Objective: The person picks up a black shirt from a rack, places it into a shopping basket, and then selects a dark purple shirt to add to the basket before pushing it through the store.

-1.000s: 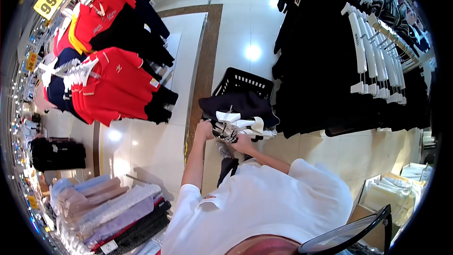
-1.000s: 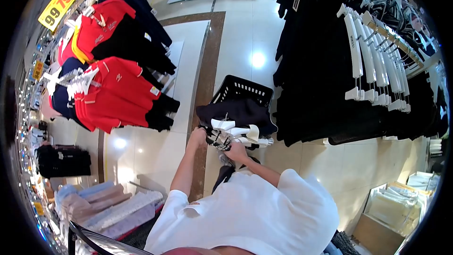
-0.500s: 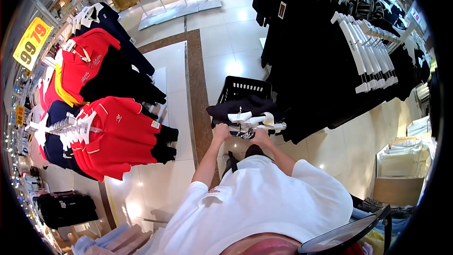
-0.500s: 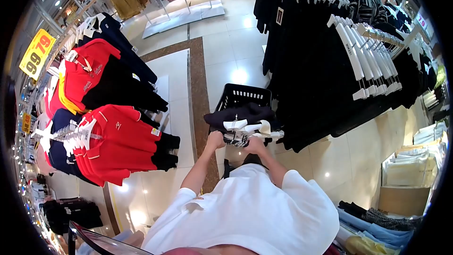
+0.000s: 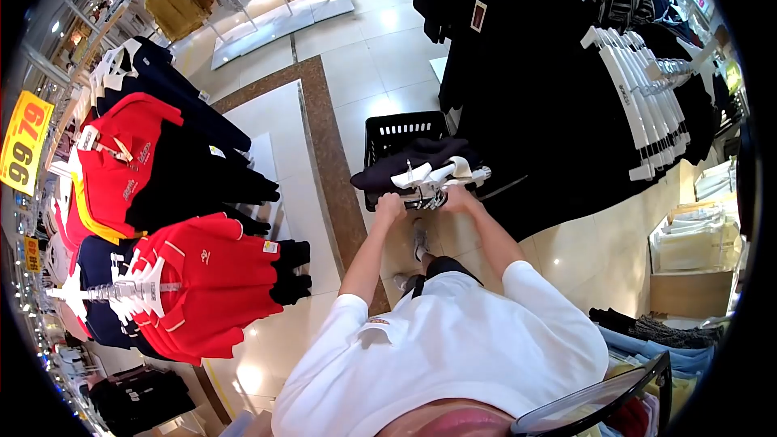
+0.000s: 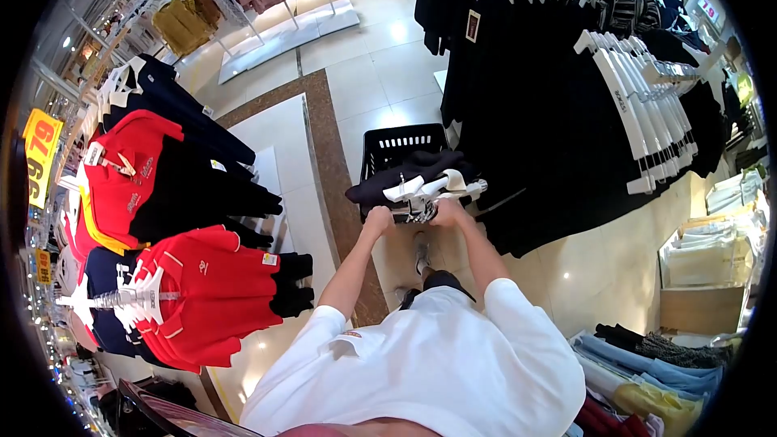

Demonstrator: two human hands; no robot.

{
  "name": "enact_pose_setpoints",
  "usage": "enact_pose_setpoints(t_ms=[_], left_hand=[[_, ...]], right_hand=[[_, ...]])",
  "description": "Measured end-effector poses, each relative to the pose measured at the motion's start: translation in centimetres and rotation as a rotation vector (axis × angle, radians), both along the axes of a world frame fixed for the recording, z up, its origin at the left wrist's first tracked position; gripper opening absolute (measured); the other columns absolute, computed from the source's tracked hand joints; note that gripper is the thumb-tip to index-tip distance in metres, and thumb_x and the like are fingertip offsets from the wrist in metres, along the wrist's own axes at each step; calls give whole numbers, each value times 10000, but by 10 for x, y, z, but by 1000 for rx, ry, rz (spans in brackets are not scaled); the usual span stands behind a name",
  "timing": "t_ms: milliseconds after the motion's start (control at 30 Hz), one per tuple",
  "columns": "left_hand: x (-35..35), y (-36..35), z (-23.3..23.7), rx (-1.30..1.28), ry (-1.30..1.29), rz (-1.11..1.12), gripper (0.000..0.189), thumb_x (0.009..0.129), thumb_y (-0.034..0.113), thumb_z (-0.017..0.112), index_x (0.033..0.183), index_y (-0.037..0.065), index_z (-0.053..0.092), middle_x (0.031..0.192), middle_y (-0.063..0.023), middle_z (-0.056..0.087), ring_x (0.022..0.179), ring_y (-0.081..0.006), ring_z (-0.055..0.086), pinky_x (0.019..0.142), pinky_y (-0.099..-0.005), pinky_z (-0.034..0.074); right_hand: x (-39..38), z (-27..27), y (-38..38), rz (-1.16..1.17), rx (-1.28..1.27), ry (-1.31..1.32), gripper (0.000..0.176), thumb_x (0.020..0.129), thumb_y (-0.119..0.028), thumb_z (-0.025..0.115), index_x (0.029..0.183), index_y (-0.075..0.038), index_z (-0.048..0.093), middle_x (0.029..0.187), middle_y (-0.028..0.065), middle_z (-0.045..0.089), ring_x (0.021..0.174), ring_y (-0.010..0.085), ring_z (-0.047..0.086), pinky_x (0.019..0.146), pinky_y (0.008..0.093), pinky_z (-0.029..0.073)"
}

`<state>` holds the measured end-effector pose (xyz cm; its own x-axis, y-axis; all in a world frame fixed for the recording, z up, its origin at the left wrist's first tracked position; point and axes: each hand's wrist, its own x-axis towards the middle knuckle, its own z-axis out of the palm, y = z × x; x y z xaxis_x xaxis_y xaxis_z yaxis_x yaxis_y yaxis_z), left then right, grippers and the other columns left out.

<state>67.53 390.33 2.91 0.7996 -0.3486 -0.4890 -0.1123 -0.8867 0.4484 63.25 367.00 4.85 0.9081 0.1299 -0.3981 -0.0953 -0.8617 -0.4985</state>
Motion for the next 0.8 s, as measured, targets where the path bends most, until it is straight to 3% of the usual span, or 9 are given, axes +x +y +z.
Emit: enact_pose_setpoints(t_ms=[67, 233, 333, 700, 800], left_hand=[[21, -11, -15, 17, 7, -7, 262, 706, 101, 591, 933, -13, 656, 1071, -228, 594, 1026, -402, 564, 868, -476, 470], [76, -6, -1, 97, 80, -14, 286, 741, 122, 569, 979, -14, 650, 1102, -231, 589, 1054, -390, 557, 881, -474, 466], [107, -14, -24, 158, 121, -63, 295, 735, 111, 566, 988, -16, 648, 1104, -231, 593, 1049, -376, 567, 882, -465, 469], [192, 2, 1, 139, 14, 36, 239, 661, 101, 566, 828, -35, 668, 954, -258, 626, 921, -380, 609, 826, -422, 501], [214, 9, 7, 160, -15, -35, 219, 648, 115, 592, 788, -32, 671, 910, -258, 632, 902, -373, 616, 817, -411, 505]], right_hand=[[24, -11, -11, -27, 7, 34, 409, 525, -329, 730, 783, -16, 681, 829, 213, 651, 785, 330, 637, 724, 393, 506], [85, -4, -6, -2, 19, -4, 411, 516, -331, 720, 776, -15, 679, 809, 207, 651, 769, 335, 634, 718, 391, 507], [114, -12, -12, 6, 13, 12, 403, 525, -333, 698, 778, -19, 681, 806, 203, 652, 769, 342, 631, 727, 397, 505], [209, 1, 5, 56, 32, 34, 358, 520, -306, 657, 761, -43, 676, 821, 197, 651, 791, 337, 625, 746, 404, 504], [231, 1, 14, 56, 30, 28, 362, 520, -299, 655, 779, -46, 674, 839, 194, 651, 813, 331, 625, 758, 403, 502]])
